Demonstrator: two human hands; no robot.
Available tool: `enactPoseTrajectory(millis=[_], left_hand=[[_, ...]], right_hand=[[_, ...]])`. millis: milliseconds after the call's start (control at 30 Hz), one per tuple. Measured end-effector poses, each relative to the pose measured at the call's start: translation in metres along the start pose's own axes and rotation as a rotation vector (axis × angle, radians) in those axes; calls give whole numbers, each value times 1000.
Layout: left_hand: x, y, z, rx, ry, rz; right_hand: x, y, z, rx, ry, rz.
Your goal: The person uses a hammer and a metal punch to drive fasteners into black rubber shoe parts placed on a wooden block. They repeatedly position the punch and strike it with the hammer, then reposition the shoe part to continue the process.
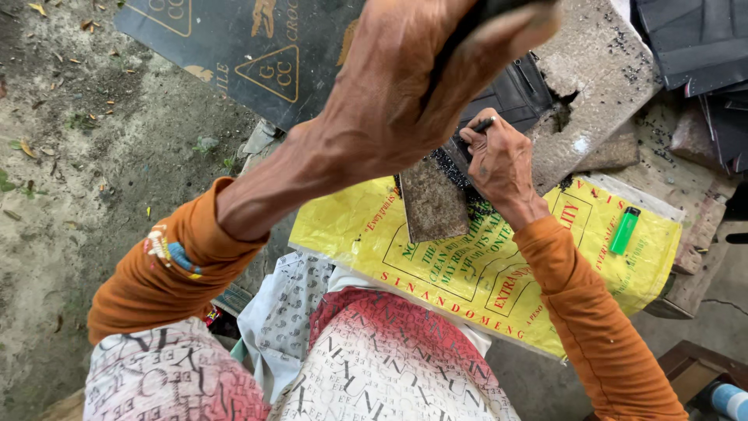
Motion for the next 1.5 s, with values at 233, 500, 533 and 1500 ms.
enactPoseTrajectory(millis=[233,500,533,1500], left_hand=[[39,-59,42,682,24,-689],[70,-122,48,718,146,-795],[71,-127,52,729,161,-777],[98,-158,52,758,120,-871]], right_hand=[[-10,-1,8,13,74,7],[-55,-14,12,-52,473,296],[-58,-16,9,-80,623,315],[-22,-18,-6,-10,388,192]])
Point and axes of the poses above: each hand's wrist, its own y-axis towards the middle knuckle, its own z-axis out of the palm, x = y × z, the point moved 7 cm from there along y, towards the middle knuckle, and after that the axes turned 3 degrees about -x, right-handed, at the moved point
